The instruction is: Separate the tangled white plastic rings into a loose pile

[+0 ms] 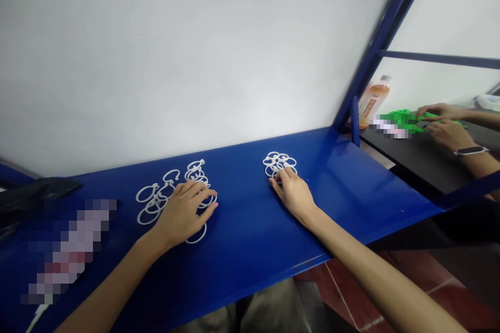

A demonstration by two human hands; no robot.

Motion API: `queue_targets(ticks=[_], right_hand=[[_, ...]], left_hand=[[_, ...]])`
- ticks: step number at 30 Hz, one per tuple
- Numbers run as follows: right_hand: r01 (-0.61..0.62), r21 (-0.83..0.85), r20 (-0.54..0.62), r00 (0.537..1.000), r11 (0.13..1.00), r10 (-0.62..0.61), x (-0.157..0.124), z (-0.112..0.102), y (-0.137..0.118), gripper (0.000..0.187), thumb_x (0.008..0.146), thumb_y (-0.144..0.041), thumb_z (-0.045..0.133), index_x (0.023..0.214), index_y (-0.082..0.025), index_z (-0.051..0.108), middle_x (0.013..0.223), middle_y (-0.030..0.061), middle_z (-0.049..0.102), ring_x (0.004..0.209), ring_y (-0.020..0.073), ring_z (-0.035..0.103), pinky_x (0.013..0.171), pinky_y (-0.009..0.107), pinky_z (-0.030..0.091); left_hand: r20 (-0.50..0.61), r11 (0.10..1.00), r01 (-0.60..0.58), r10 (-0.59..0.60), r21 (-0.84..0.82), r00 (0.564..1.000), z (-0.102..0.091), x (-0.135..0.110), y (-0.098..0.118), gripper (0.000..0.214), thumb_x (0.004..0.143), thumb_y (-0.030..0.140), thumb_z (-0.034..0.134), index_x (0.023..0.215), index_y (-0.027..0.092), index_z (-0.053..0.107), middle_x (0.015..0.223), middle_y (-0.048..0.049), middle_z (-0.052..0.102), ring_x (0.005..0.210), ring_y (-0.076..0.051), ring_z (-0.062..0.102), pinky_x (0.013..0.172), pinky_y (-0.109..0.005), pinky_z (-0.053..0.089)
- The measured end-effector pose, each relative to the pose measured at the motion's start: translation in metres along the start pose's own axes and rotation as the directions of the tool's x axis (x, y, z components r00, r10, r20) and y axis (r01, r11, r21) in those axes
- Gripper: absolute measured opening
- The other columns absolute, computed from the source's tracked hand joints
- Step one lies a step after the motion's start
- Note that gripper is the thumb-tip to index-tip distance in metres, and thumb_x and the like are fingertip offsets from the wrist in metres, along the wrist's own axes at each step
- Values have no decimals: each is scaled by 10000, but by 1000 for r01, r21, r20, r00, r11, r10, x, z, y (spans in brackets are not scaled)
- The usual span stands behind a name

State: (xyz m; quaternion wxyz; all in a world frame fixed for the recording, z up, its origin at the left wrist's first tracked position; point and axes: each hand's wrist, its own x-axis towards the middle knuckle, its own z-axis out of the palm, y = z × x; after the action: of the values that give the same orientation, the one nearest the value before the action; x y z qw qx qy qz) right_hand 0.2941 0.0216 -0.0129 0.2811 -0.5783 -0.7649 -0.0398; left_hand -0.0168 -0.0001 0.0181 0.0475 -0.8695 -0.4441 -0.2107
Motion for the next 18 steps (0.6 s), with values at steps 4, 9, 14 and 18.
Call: queue_targets(ticks=[4,9,14,18], right_hand=[[-1,9,-13,1000,1000,1,-1,-6,-2,206,986,-362,486,871,-207,559,930,78,620,681,181,612,582,302,493],[195,105,-18,981,975,-194,8,-10,-41,171,998,-302,460,960,-209,598,966,93,608,878,226,621,748,358,545],[274,369,203,909,888,-365,31,12,-91,218,988,-328,517,1167,-219,577,1098,83,603,820,183,636,748,349,554],[229,542,209,895,808,-394,36,22,-94,226,990,-235,487,1189,-241,593,1126,71,592,901,178,640,820,352,546]], left_hand=[[37,1000,18,-17,-9,999,2,-1,-1,201,902,311,607,1071,217,661,1009,-57,672,1014,-268,550,898,-444,392],[56,989,68,-61,-132,997,10,0,0,281,899,182,563,1167,237,628,916,-28,700,970,-239,576,889,-419,396],[-73,988,54,-66,-148,995,8,-1,-2,334,921,229,603,1251,267,582,955,-16,741,988,-236,582,937,-433,378],[-146,987,42,-64,-154,987,7,-1,-3,272,941,261,608,1213,272,598,943,1,751,960,-227,596,922,-419,389]])
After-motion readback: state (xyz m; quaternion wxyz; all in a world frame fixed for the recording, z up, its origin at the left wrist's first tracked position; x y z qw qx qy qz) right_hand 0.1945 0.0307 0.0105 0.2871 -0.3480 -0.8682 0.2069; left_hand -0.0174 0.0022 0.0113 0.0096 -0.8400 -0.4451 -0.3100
